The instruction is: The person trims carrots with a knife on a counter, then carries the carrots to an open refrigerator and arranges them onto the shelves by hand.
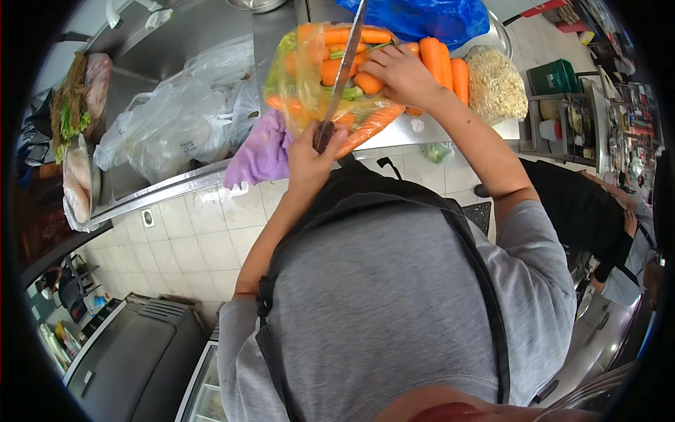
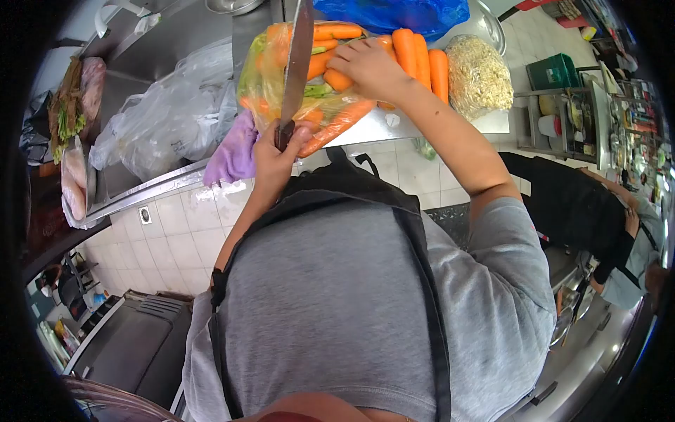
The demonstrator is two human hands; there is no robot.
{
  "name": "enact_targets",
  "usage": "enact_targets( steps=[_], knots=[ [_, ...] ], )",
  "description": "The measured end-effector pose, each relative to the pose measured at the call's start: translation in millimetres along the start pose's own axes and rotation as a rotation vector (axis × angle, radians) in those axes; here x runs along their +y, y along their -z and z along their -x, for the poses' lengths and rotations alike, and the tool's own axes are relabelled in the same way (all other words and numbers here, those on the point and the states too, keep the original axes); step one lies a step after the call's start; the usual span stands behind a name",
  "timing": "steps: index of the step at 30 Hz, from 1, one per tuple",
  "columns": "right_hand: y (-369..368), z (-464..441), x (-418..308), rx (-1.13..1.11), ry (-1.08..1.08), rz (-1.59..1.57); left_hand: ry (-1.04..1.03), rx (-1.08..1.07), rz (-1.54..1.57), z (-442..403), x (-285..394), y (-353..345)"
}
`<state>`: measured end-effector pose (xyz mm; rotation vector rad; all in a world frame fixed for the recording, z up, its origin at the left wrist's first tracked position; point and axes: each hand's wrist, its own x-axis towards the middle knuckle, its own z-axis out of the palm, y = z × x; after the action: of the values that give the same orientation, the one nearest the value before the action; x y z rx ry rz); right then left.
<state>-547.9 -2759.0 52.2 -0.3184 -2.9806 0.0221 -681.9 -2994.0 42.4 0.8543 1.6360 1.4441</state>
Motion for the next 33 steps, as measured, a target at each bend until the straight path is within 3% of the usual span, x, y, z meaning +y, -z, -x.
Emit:
enact_targets(
  steps=[8, 11, 13, 15, 18, 21, 23, 26, 31, 32, 33],
  knots=[
    [22, -3, 8, 0.200, 0.069, -0.013, -0.087, 0.016, 0.077, -3, 9, 9],
    [71, -21, 13, 0.189, 0.019, -0.191, -0.110, 0.040, 0.155, -5, 13, 8],
    [99, -30, 17, 0.018, -0.095, -0.352, -0.172, 0.065, 0.199, -5, 17, 6],
    [92, -27, 26, 0.084, -0.082, -0.398, -0.210, 0.092, 0.297, -3, 23, 7],
    [52, -21, 43, 0.223, -0.208, -0.931, -0.213, 0.070, 0.249, -2, 29, 17],
    [45, -29, 32, 0.170, -0.209, -1.041, -0.165, 0.171, 0.077, -10, 46, 24],
    [43, -38, 14, 0.223, -0.117, -0.956, -0.257, 0.266, -0.060, -23, 67, 21],
    [42, -48, -12, 0.100, 0.062, -0.508, -0.378, 0.423, -0.227, -52, 67, 19],
    [25, -47, -13, 0.184, 0.161, -0.514, -0.392, 0.506, -0.389, -74, 26, 31],
    [28, -45, -13, 0.107, 0.096, -0.536, -0.391, 0.515, -0.390, -74, 20, 32],
    [31, -43, -14, 0.029, 0.028, -0.559, -0.262, 0.467, -0.343, -72, 13, 34]
  ],
)
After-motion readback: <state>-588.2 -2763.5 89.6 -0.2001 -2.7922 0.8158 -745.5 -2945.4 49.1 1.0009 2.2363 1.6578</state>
